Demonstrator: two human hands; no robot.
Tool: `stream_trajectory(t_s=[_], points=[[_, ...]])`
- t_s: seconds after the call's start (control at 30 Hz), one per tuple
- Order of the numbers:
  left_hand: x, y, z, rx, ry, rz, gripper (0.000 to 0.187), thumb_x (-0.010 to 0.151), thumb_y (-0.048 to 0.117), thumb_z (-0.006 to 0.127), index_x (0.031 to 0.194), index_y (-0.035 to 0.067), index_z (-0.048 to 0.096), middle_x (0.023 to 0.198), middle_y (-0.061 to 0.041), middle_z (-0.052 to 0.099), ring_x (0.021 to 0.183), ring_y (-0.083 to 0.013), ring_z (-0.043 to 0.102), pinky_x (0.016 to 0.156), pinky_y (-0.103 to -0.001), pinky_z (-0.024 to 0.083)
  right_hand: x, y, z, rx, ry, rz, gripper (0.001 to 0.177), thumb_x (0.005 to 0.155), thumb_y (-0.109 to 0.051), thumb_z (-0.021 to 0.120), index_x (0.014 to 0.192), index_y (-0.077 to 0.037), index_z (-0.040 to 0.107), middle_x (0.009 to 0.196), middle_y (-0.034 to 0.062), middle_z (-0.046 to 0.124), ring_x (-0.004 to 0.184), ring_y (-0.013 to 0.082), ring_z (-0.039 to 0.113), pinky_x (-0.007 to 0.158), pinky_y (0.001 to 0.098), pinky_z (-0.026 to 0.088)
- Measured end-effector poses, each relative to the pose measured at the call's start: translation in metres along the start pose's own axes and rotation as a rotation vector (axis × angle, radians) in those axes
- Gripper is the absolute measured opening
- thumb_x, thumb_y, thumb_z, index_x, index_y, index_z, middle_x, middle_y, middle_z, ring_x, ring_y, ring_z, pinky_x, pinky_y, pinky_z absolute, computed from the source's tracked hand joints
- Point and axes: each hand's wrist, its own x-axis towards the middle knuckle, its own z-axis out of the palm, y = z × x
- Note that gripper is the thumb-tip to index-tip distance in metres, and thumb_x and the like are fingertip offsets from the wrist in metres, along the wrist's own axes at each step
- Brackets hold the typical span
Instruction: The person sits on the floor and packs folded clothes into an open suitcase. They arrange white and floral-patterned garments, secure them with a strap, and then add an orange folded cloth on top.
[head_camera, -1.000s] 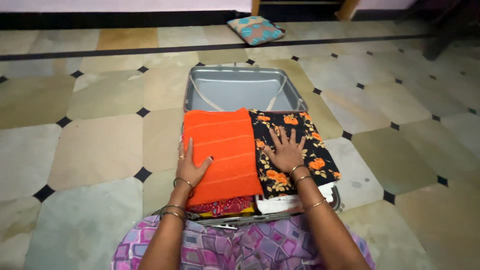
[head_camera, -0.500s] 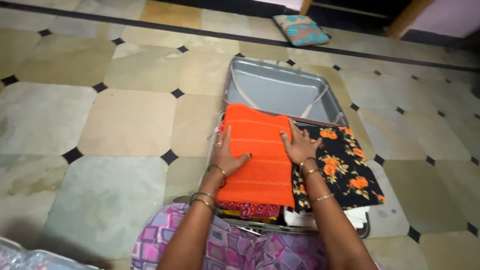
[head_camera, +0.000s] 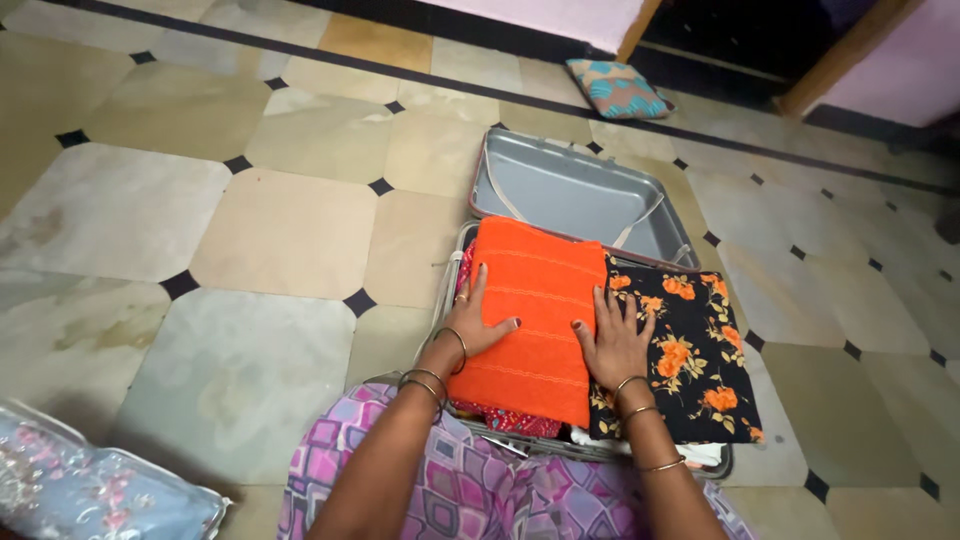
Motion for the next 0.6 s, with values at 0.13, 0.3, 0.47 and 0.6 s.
stream_trajectory(t_s=[0.13,0.3,0.47,0.6], points=[[-0.017,-0.005,0.008,0.050,0.056,0.023,0.136,0.073,0.064,0.080,0.162,0.018,-0.010,0.162,-0.039,0.014,0.144,-0.0520,0.035,0.113,-0.051,0.039,-0.013,-0.006,-0.004,-0.025,0.004,0.004,0.078,0.099,-0.063,0.036,0.162,-0.017,0.022,0.164,0.0113,0.029,0.153,0.0397,0.017,0.117,0.0692,0.007],[-0.034,0.007,0.017,0.027,0.087,-0.186,0.145,0.070,0.066,0.080,0.164,0.011,-0.015,0.151,-0.041,0.036,0.134,-0.0517,0.049,0.111,-0.051,0.045,0.000,-0.030,-0.030,-0.007,-0.131,0.167,0.073,0.098,-0.057,0.042,0.159,-0.020,0.027,0.168,0.0095,0.023,0.152,0.0433,0.017,0.113,0.0743,0.010],[-0.025,-0.006,0.023,-0.045,0.087,-0.185,0.151,0.063,0.063,0.082,0.160,0.001,-0.015,0.146,-0.037,0.045,0.130,-0.0467,0.055,0.110,-0.047,0.048,0.029,-0.097,-0.050,0.114,0.087,-0.132,0.062,0.096,-0.046,0.052,0.153,-0.023,0.044,0.165,0.0098,0.032,0.151,0.0443,0.025,0.113,0.0746,0.018],[-0.008,-0.023,0.041,0.017,0.255,0.114,0.145,0.063,0.060,0.088,0.154,-0.002,-0.005,0.151,-0.038,0.037,0.133,-0.0489,0.046,0.107,-0.051,0.041,0.065,-0.152,-0.045,0.075,-0.028,-0.509,0.045,0.097,-0.040,0.051,0.140,-0.029,0.059,0.160,0.0056,0.038,0.149,0.0441,0.025,0.109,0.0809,0.013]])
